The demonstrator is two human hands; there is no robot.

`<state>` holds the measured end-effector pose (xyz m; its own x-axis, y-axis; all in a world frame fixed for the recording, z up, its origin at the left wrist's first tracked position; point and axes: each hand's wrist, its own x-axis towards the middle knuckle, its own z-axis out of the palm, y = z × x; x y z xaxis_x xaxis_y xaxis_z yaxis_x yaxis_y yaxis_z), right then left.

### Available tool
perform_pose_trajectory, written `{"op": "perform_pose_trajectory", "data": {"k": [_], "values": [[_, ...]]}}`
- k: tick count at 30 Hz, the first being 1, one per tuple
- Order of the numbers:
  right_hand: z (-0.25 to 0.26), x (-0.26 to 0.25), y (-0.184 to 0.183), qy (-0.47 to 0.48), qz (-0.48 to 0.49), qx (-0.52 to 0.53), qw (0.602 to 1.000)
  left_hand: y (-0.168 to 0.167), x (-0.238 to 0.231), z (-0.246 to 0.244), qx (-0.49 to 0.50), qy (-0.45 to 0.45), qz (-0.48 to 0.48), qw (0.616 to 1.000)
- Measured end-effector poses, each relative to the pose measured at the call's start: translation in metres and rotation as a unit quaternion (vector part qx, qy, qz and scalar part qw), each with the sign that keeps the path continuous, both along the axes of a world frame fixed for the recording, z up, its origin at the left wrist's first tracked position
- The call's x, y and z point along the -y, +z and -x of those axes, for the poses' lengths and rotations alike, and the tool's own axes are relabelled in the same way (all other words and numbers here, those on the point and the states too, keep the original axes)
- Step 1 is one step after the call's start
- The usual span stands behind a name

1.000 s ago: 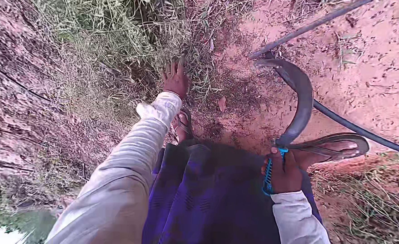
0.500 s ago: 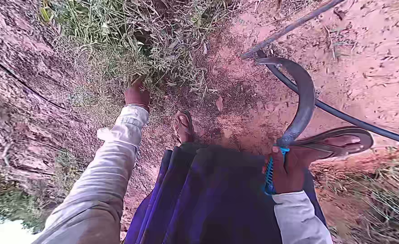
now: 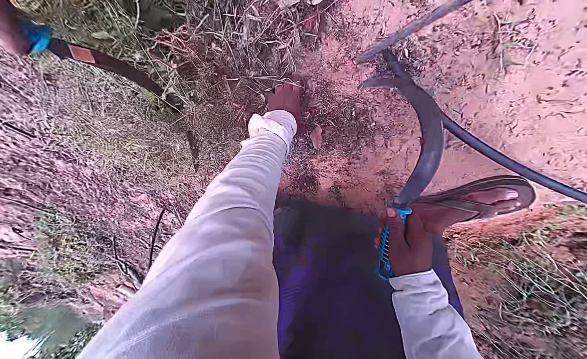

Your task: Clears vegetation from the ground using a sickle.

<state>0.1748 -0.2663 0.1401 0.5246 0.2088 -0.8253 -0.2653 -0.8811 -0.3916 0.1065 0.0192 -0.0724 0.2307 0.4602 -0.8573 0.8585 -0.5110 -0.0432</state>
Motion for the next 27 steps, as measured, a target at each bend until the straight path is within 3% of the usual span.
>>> {"op": "perform_pose_trajectory", "data": {"k": [3, 9, 13, 17, 20, 25, 27], "values": [[0.003, 0.002, -0.003, 0.041, 0.011, -0.011, 0.999, 0.025, -0.017, 0.024, -0.079, 0.068, 0.06, 0.993], [0.017, 0.017, -0.032, 0.106, -0.009, -0.017, 0.994, 0.032, -0.028, 0.02, -0.014, 0.13, 0.087, 0.988], [0.003, -0.015, -0.102, 0.171, 0.003, -0.053, 0.984, 0.03, -0.044, 0.014, -0.031, 0.044, 0.067, 0.996], [0.004, -0.069, -0.174, 0.29, 0.107, -0.124, 0.943, 0.042, -0.044, -0.004, -0.086, -0.071, 0.042, 0.993], [0.036, -0.065, -0.162, 0.259, 0.138, -0.151, 0.944, 0.046, -0.046, -0.015, -0.11, -0.103, 0.034, 0.988], [0.075, -0.02, -0.092, 0.191, 0.164, -0.243, 0.937, 0.074, -0.067, -0.004, -0.136, -0.075, -0.01, 0.988], [0.079, -0.006, -0.069, 0.173, 0.151, -0.218, 0.948, 0.081, -0.079, 0.003, -0.128, -0.079, -0.001, 0.989]]}}
